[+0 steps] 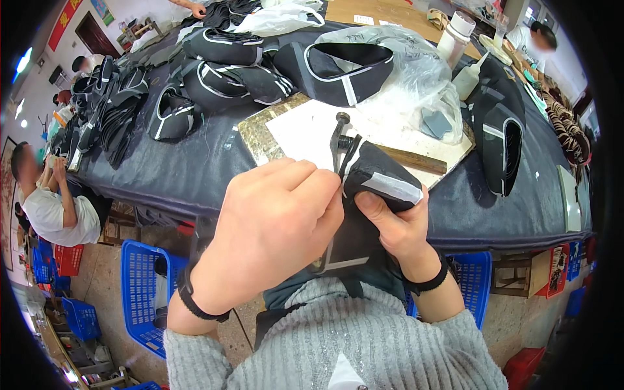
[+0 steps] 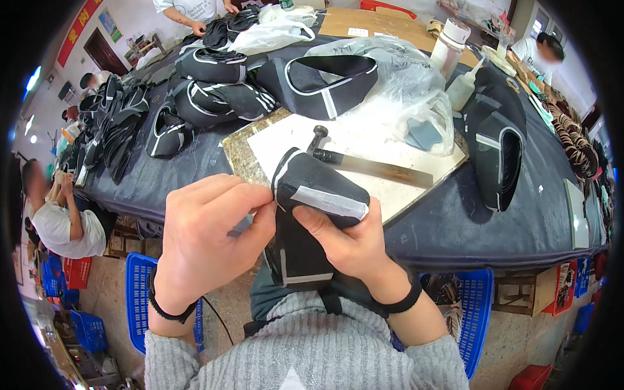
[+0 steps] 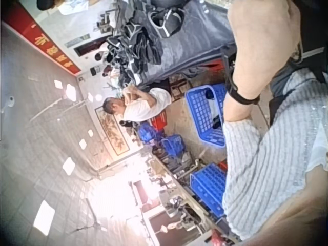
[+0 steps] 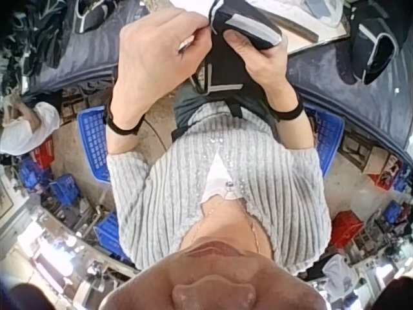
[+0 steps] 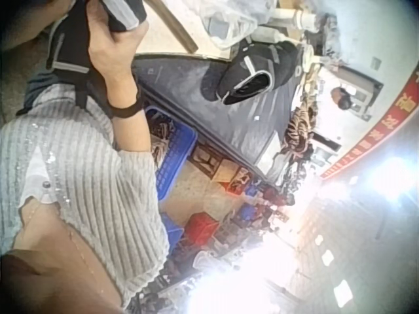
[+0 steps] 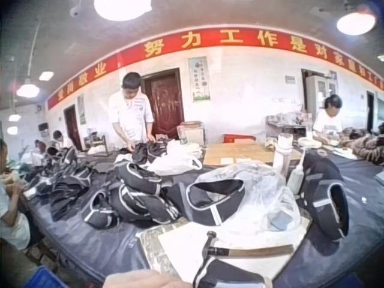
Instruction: Manually aligning, gluing, and hammering shoe upper components at a factory workbench.
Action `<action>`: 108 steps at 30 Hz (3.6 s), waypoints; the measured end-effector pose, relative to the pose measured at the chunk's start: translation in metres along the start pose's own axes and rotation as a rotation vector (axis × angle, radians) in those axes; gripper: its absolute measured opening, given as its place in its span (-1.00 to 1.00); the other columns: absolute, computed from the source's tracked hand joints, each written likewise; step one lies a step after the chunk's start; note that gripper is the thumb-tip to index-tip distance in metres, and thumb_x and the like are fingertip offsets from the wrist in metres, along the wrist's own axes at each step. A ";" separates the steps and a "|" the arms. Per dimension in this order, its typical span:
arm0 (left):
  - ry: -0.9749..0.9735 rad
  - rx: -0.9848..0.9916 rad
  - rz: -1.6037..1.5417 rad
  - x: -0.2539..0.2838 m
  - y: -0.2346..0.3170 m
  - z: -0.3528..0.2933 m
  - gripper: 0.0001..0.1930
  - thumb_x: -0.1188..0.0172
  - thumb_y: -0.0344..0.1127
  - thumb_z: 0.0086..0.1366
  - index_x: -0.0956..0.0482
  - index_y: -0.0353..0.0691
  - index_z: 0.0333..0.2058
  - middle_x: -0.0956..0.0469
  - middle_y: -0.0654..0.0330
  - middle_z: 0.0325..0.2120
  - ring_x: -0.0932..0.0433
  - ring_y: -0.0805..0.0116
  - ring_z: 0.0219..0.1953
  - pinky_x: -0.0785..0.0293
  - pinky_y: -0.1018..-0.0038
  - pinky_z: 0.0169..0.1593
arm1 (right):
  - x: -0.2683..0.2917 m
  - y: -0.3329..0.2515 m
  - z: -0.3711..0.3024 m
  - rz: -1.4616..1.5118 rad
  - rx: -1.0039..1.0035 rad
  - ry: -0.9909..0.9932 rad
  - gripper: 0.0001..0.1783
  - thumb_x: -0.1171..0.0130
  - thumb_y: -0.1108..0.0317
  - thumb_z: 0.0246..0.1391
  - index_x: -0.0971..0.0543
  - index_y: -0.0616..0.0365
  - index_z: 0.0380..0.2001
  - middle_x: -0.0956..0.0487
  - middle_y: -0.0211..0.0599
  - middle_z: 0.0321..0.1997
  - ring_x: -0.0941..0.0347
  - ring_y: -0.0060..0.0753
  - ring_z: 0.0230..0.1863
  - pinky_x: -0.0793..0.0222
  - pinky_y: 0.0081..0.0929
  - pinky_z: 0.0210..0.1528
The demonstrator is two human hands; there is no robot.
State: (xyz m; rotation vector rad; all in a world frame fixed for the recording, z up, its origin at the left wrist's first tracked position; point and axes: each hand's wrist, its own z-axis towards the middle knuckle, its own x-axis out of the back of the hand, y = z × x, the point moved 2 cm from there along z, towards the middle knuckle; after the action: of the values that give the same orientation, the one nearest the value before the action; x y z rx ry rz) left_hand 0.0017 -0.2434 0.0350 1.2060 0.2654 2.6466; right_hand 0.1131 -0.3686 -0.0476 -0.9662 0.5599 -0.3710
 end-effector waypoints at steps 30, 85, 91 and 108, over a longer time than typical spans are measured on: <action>0.184 0.625 -0.921 -0.009 -0.011 -0.005 -0.95 -0.20 -0.51 0.24 -0.59 -0.37 -0.35 -0.60 0.24 -0.49 -0.56 0.49 -0.46 -0.45 0.57 -0.39 | 0.002 0.008 0.004 0.568 -0.372 0.098 -0.69 -0.26 0.44 0.17 -0.52 0.25 -0.02 -0.63 -0.27 -0.17 -0.59 -0.42 -0.16 -0.57 -0.42 -0.12; -0.376 0.680 -1.316 -0.029 -0.029 0.007 -0.80 -0.16 -0.40 0.37 -0.65 -0.46 -0.31 -0.66 0.21 -0.45 -0.61 0.53 -0.40 -0.54 0.59 -0.28 | 0.011 0.024 -0.009 0.632 -0.384 0.036 -0.69 -0.25 0.47 0.17 -0.54 0.23 -0.01 -0.62 -0.29 -0.13 -0.56 -0.47 -0.15 -0.53 -0.48 -0.08; -0.224 0.624 -0.845 -0.032 -0.022 -0.003 -0.83 -0.20 -0.40 0.31 -0.65 -0.43 -0.37 -0.63 0.27 -0.54 -0.55 0.64 -0.47 -0.45 0.64 -0.38 | 0.010 0.021 -0.010 0.552 -0.367 0.107 -0.70 -0.24 0.50 0.18 -0.53 0.24 0.00 -0.62 -0.30 -0.12 -0.57 -0.51 -0.16 -0.53 -0.55 -0.09; 0.088 0.074 -0.271 -0.046 -0.008 -0.004 -0.85 -0.22 -0.50 0.21 -0.48 -0.33 -0.53 -0.39 0.11 -0.68 -0.40 0.37 -0.62 -0.31 0.50 -0.48 | 0.009 0.022 -0.010 0.465 -0.344 0.241 -0.66 -0.27 0.50 0.16 -0.51 0.26 0.01 -0.63 -0.30 -0.12 -0.58 -0.51 -0.15 -0.53 -0.54 -0.10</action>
State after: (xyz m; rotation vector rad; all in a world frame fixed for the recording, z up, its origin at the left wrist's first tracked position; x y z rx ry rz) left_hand 0.0292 -0.2492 -0.0028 0.9954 0.5082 2.4745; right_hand 0.1155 -0.3685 -0.0731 -1.0886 1.0682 0.0321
